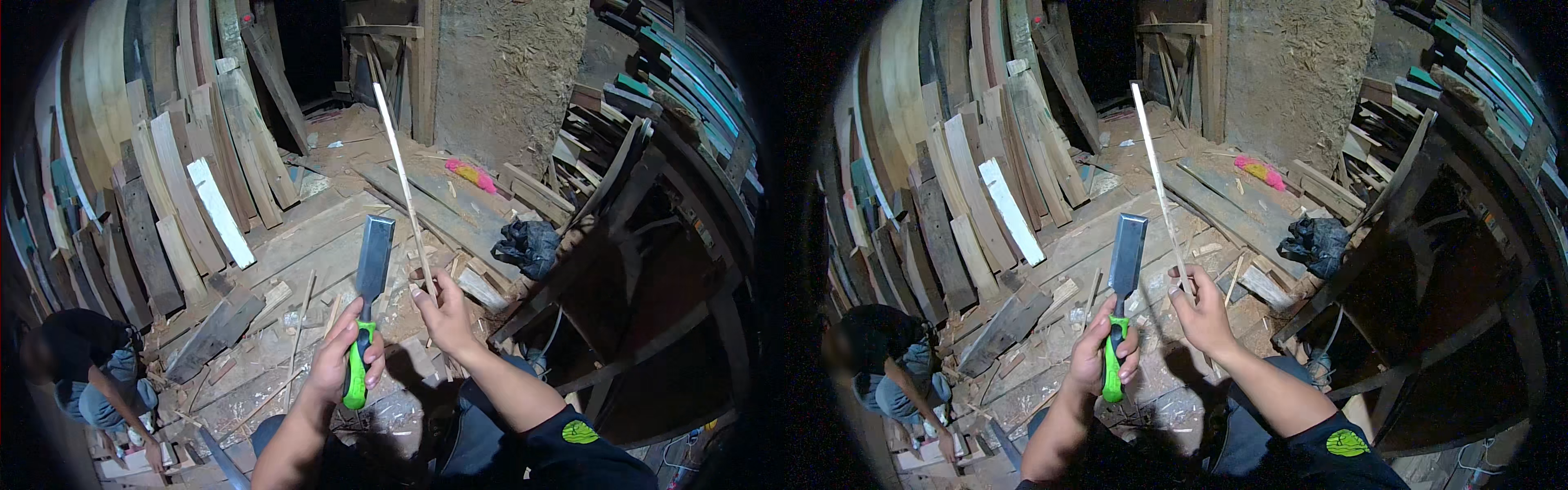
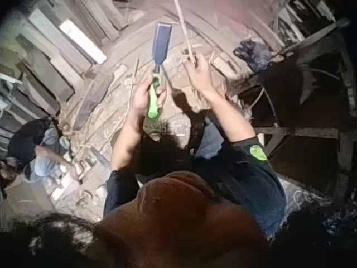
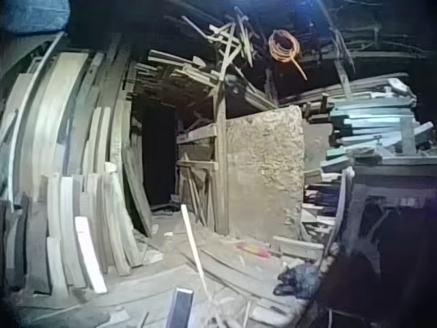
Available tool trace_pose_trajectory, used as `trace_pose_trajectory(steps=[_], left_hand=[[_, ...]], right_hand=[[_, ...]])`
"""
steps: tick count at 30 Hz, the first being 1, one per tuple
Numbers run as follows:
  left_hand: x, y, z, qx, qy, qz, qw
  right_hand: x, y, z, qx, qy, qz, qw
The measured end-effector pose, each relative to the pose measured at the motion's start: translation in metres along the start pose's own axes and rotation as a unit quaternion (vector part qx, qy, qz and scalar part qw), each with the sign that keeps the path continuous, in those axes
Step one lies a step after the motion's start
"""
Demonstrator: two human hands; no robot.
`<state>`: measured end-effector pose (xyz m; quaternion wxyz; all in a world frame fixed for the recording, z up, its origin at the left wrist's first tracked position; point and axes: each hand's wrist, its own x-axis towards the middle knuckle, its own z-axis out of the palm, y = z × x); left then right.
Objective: Using a chisel to shape and carve a thin piece of wood while sitting on a workshop floor.
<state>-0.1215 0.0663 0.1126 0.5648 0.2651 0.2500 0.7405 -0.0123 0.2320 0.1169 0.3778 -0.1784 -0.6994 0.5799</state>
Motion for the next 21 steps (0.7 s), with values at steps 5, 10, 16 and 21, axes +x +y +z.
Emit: trace_pose_trajectory(steps=[5, 10, 16, 21], left_hand=[[0.003, -0.003, -0.002, 0.009, -0.039, 0.031, 0.999], [0.006, -0.006, 0.01, 0.105, 0.067, 0.018, 0.992], [0.009, -0.025, 0.033, 0.279, 0.081, 0.078, 0.954], [0.007, -0.027, 0.046, 0.377, 0.155, 0.072, 0.91]], right_hand=[[0.004, -0.002, -0.007, 0.037, 0.016, 0.008, 0.999], [0.002, 0.002, -0.004, 0.024, 0.008, -0.004, 1.0], [0.0, 0.011, 0.002, 0.06, 0.0, -0.035, 0.998], [-0.004, -0.003, 0.004, 0.016, 0.004, -0.039, 0.999]])
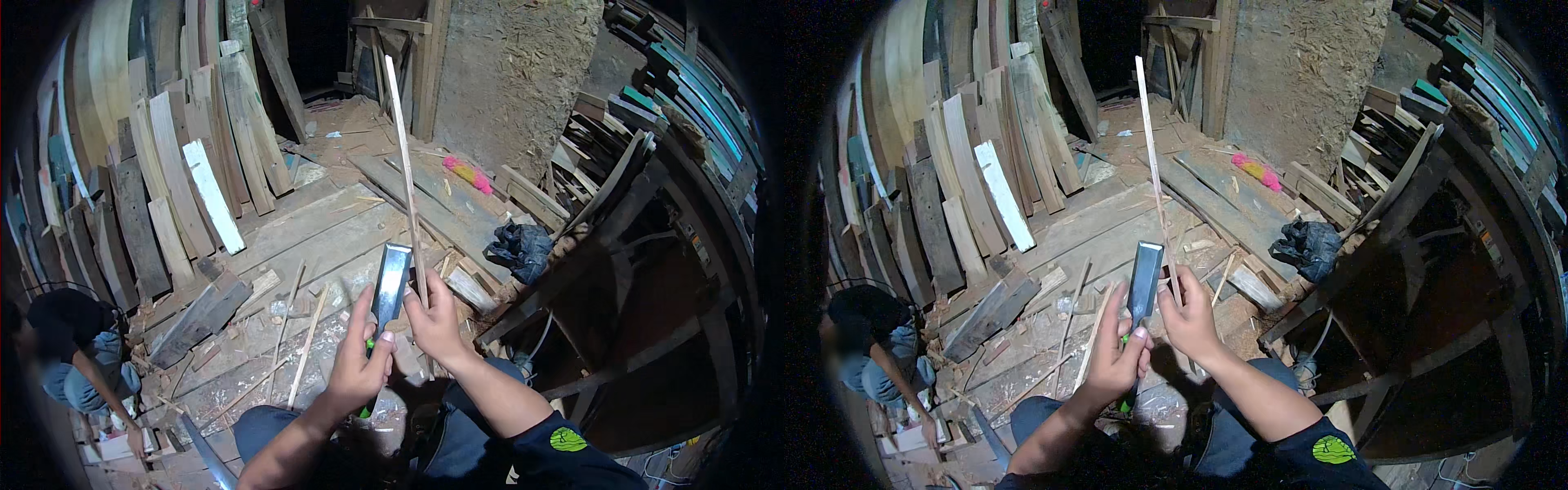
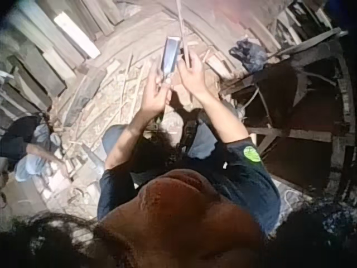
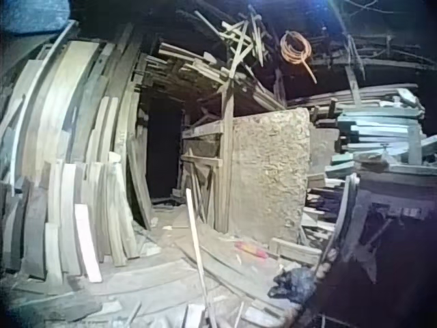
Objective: Using a chisel to shape and carve a thin piece of wood while sitting on a workshop floor.
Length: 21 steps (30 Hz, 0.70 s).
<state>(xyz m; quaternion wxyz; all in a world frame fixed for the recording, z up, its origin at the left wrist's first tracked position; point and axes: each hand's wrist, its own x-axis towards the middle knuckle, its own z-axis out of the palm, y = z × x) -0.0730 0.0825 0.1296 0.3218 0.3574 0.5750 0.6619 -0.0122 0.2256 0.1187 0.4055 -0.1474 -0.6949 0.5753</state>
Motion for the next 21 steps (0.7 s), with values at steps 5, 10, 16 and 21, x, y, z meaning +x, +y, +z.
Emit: trace_pose_trajectory(steps=[5, 10, 16, 21], left_hand=[[-0.004, -0.003, -0.003, 0.124, 0.044, 0.073, 0.989], [-0.001, 0.006, -0.007, 0.221, 0.055, 0.118, 0.967], [0.002, 0.0, -0.013, 0.286, 0.083, 0.178, 0.938], [0.0, 0.009, -0.013, 0.258, 0.05, 0.114, 0.958]], right_hand=[[-0.004, -0.002, 0.005, -0.006, -0.009, 0.023, 1.0], [-0.01, 0.006, 0.01, -0.024, -0.045, 0.006, 0.999], [-0.018, -0.011, 0.025, -0.102, -0.061, -0.032, 0.992], [-0.016, -0.004, 0.026, -0.128, -0.05, -0.06, 0.989]])
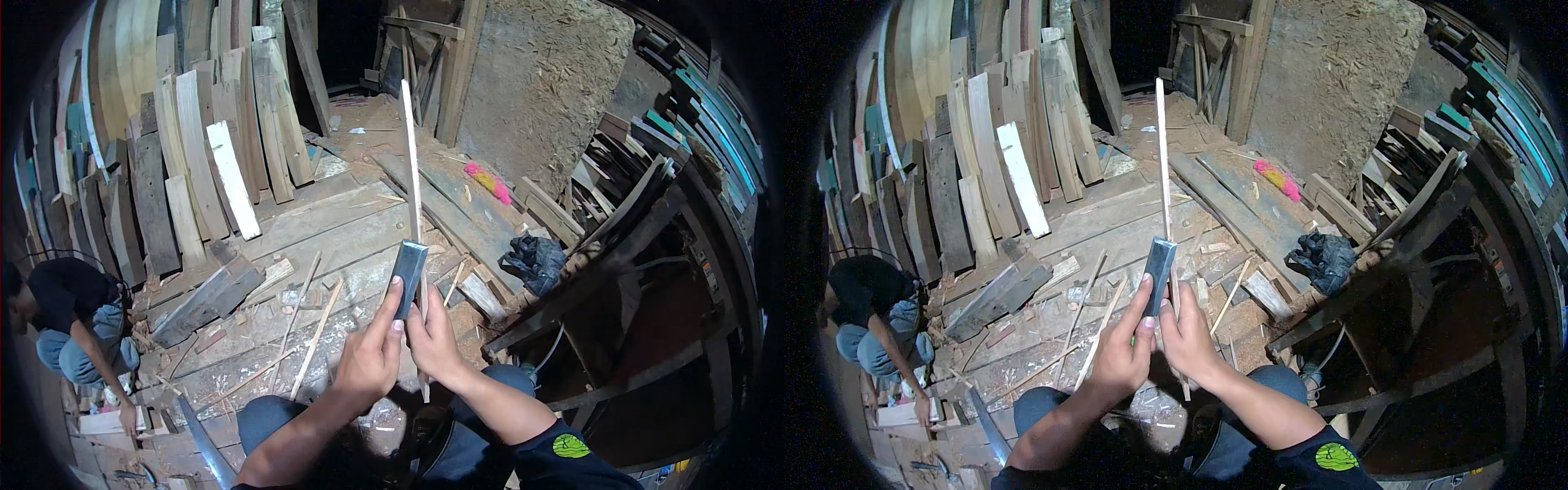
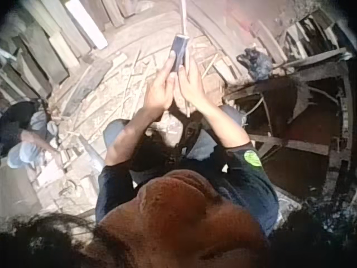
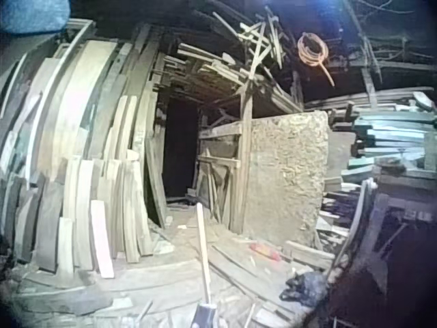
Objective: Using a chisel to shape and carve a thin piece of wood while sitting on a workshop floor.
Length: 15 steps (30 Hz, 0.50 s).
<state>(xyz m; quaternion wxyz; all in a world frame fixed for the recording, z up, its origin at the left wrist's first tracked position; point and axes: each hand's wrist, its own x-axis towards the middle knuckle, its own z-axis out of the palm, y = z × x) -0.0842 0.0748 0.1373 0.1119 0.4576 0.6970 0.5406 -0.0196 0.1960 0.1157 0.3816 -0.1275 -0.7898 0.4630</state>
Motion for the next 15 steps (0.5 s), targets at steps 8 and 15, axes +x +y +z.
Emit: trace_pose_trajectory(steps=[8, 15], left_hand=[[0.012, -0.003, -0.006, 0.025, 0.071, -0.037, 0.996], [0.0, 0.001, -0.003, 0.07, 0.013, -0.073, 0.995]], right_hand=[[-0.011, -0.001, 0.012, 0.037, -0.058, 0.065, 0.995], [-0.001, -0.005, 0.0, 0.017, -0.056, 0.12, 0.991]])
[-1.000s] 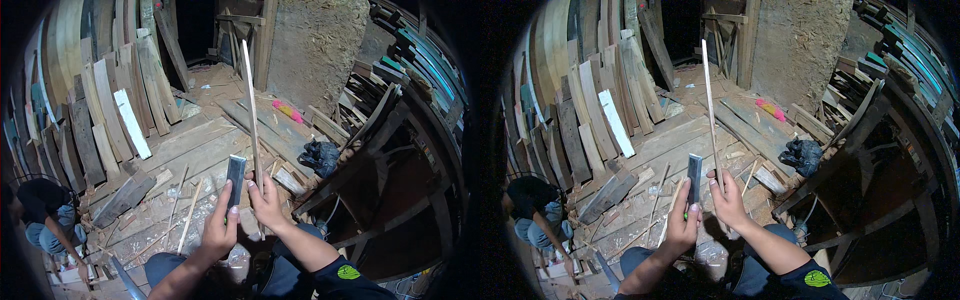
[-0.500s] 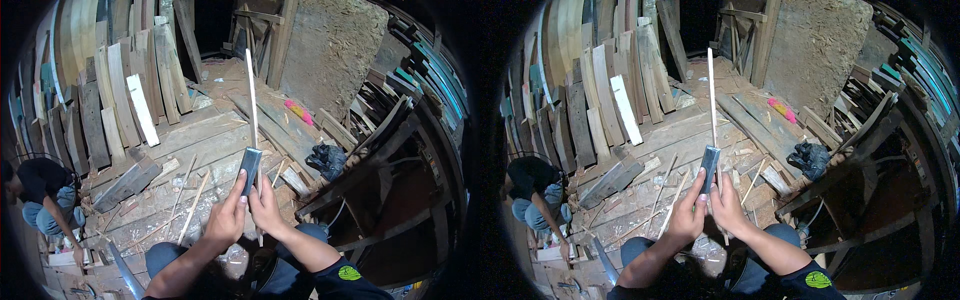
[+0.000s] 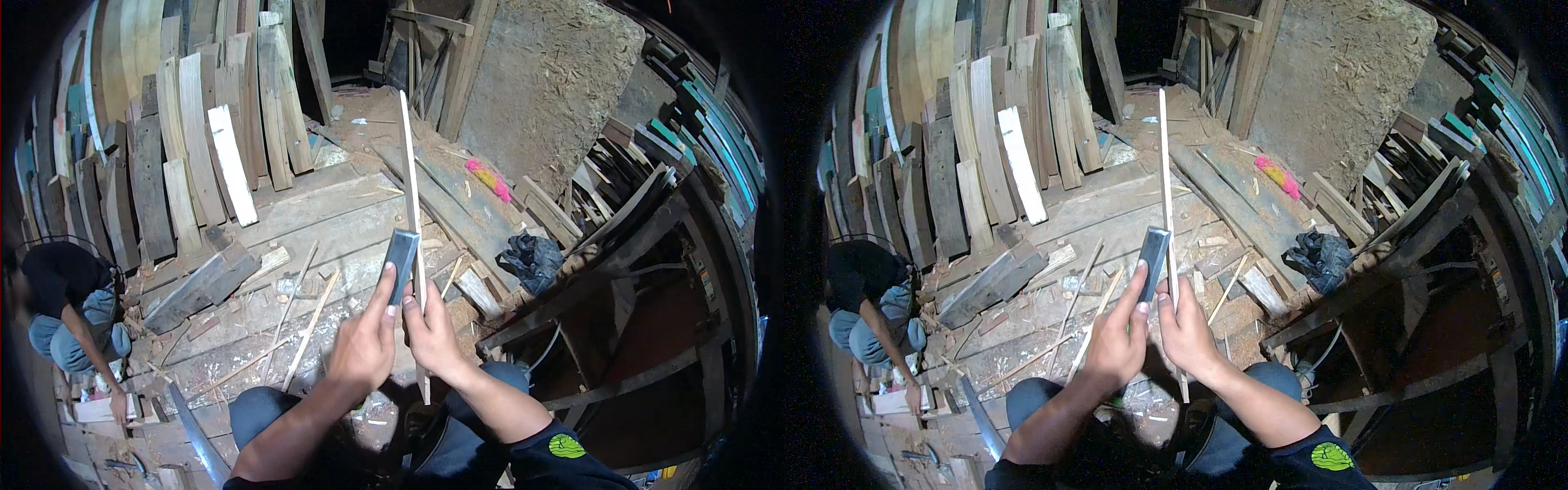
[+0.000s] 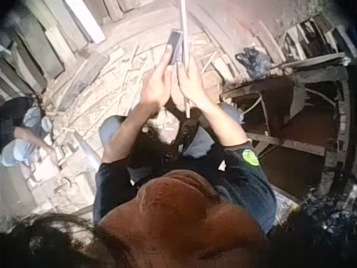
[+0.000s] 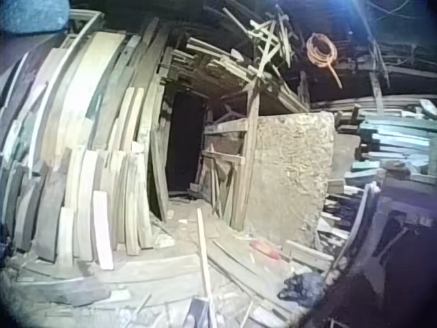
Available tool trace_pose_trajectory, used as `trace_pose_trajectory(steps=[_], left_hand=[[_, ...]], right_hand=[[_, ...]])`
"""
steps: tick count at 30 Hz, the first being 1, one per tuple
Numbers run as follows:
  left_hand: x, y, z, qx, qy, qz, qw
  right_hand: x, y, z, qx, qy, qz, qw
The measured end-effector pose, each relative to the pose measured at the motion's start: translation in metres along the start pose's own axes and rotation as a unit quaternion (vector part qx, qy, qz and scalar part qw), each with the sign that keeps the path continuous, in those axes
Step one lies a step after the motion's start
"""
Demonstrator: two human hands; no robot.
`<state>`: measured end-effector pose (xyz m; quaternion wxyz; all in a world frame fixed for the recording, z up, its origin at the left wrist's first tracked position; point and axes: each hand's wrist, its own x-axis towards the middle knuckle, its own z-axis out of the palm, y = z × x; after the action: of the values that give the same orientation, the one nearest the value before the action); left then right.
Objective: Using a chisel to shape and carve a thin piece of wood while sitting on a workshop floor.
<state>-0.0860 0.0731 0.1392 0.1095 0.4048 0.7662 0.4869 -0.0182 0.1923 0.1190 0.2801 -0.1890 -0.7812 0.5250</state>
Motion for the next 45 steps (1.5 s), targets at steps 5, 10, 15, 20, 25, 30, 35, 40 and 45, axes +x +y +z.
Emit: trace_pose_trajectory(steps=[5, 10, 15, 20, 25, 30, 35, 40, 45], left_hand=[[0.0, 0.007, 0.0, 0.005, 0.003, -0.012, 1.0], [0.015, 0.0, -0.004, -0.071, 0.083, -0.008, 0.994], [0.001, 0.001, -0.003, 0.006, -0.05, -0.078, 0.996], [0.009, 0.003, -0.005, 0.019, -0.019, -0.052, 0.998], [0.005, 0.004, 0.005, 0.021, -0.039, -0.025, 0.999], [0.012, 0.003, 0.004, -0.006, -0.008, -0.06, 0.998], [0.019, 0.003, 0.001, -0.016, 0.02, -0.056, 0.998], [0.011, 0.004, 0.007, 0.021, -0.044, -0.089, 0.995], [0.032, 0.001, -0.007, -0.043, 0.062, -0.054, 0.996]], right_hand=[[0.007, 0.007, 0.001, 0.011, 0.013, -0.056, 0.998], [-0.012, 0.01, 0.011, 0.02, -0.066, 0.022, 0.997], [0.005, 0.012, 0.004, 0.034, 0.001, -0.01, 0.999], [0.002, 0.003, 0.002, 0.015, -0.015, -0.003, 1.0], [0.0, 0.008, -0.001, 0.037, 0.016, -0.041, 0.998], [-0.001, 0.012, -0.001, 0.016, -0.031, 0.04, 0.999], [0.0, 0.011, 0.006, 0.004, -0.019, -0.006, 1.0], [0.001, 0.021, -0.005, -0.011, -0.024, 0.022, 0.999], [-0.009, 0.011, 0.008, 0.024, -0.06, 0.063, 0.996]])
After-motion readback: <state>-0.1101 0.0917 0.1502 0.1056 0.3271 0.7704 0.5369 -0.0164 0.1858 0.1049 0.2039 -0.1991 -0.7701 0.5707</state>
